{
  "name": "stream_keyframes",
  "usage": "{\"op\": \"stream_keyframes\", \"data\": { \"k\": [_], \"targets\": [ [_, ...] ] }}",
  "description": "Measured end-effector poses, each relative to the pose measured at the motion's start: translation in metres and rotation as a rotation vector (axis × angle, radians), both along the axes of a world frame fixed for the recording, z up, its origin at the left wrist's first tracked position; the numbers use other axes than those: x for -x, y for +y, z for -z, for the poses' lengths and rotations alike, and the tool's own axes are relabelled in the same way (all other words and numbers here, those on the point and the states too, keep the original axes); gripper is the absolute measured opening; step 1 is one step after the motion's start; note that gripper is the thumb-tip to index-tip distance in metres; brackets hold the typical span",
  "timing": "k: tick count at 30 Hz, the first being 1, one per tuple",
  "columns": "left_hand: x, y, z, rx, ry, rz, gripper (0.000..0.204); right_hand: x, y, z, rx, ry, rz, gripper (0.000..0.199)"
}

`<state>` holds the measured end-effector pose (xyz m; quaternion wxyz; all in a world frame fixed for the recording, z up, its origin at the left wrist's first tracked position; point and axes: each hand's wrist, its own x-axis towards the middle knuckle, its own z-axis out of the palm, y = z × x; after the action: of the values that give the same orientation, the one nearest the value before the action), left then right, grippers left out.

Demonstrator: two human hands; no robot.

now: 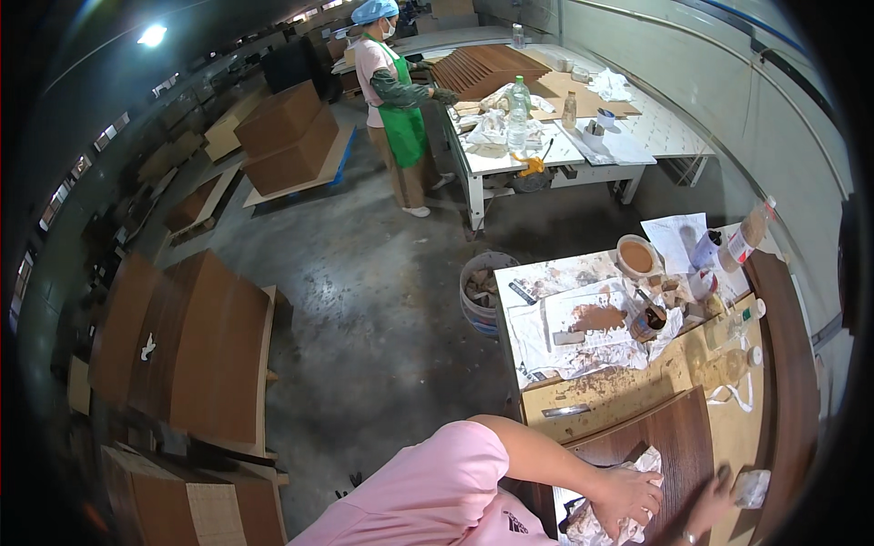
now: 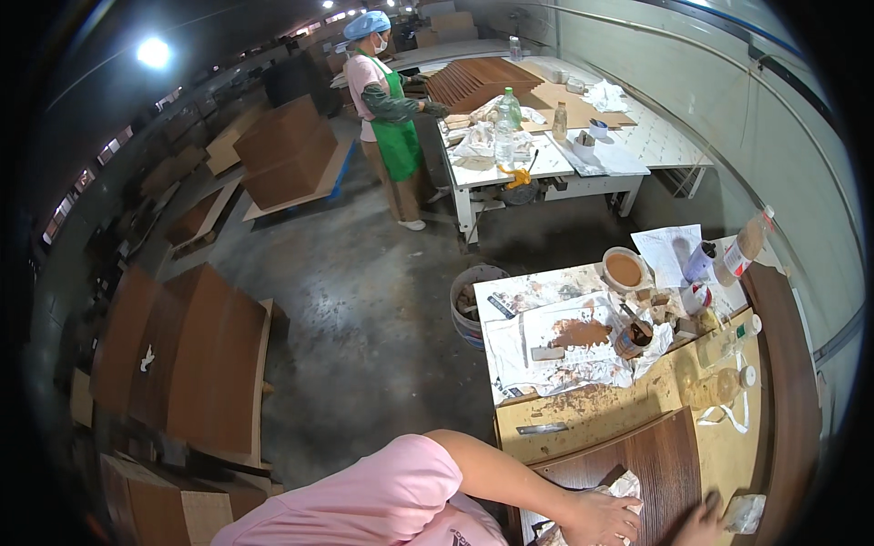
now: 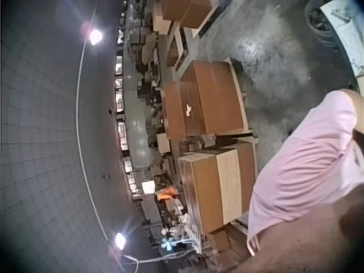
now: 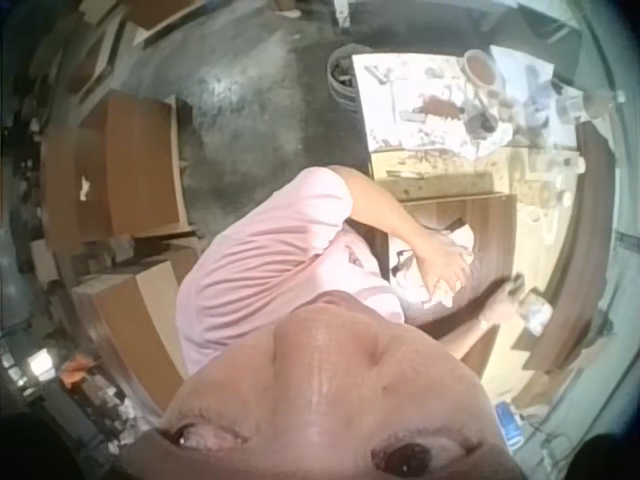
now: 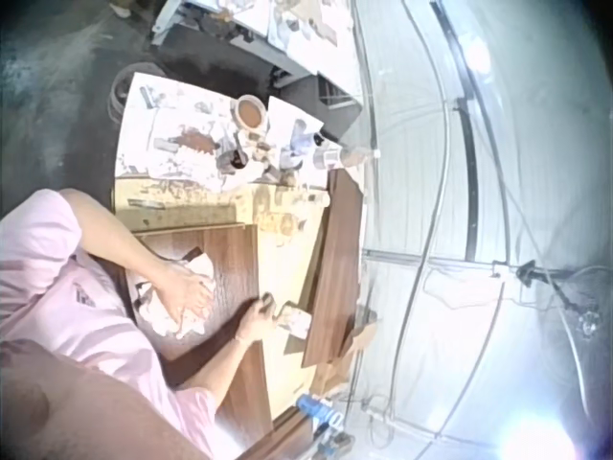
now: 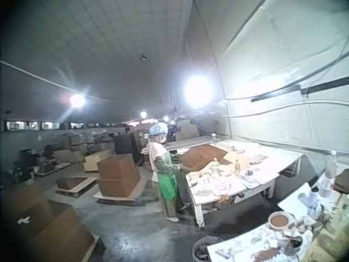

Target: The person cleans a wood-grain furniture panel with a cloth, sands the edges using a sanding block, and applies a substance to the corner with a small applicator.

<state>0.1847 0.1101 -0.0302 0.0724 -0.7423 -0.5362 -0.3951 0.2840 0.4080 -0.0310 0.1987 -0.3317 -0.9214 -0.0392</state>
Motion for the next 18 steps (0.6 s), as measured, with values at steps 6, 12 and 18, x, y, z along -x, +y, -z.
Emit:
{"op": "stream_keyframes", "data": {
  "k": [6, 12, 18],
  "targets": [
    [-0.009, 0.005, 0.007, 0.202, -0.103, 0.036, 0.055, -0.123, 0.052, -0.054, 0.127, -0.275, 0.481, 0.062],
    [-0.017, 0.012, -0.004, 0.146, -0.058, -0.094, 0.052, -0.029, 0.026, -0.021, 0.295, -0.043, 0.045, 0.045],
    [-0.028, -0.006, -0.011, 0.231, -0.109, -0.168, 0.058, -0.111, 0.025, -0.054, 0.224, -0.178, 0.291, 0.052]
  ]
}}
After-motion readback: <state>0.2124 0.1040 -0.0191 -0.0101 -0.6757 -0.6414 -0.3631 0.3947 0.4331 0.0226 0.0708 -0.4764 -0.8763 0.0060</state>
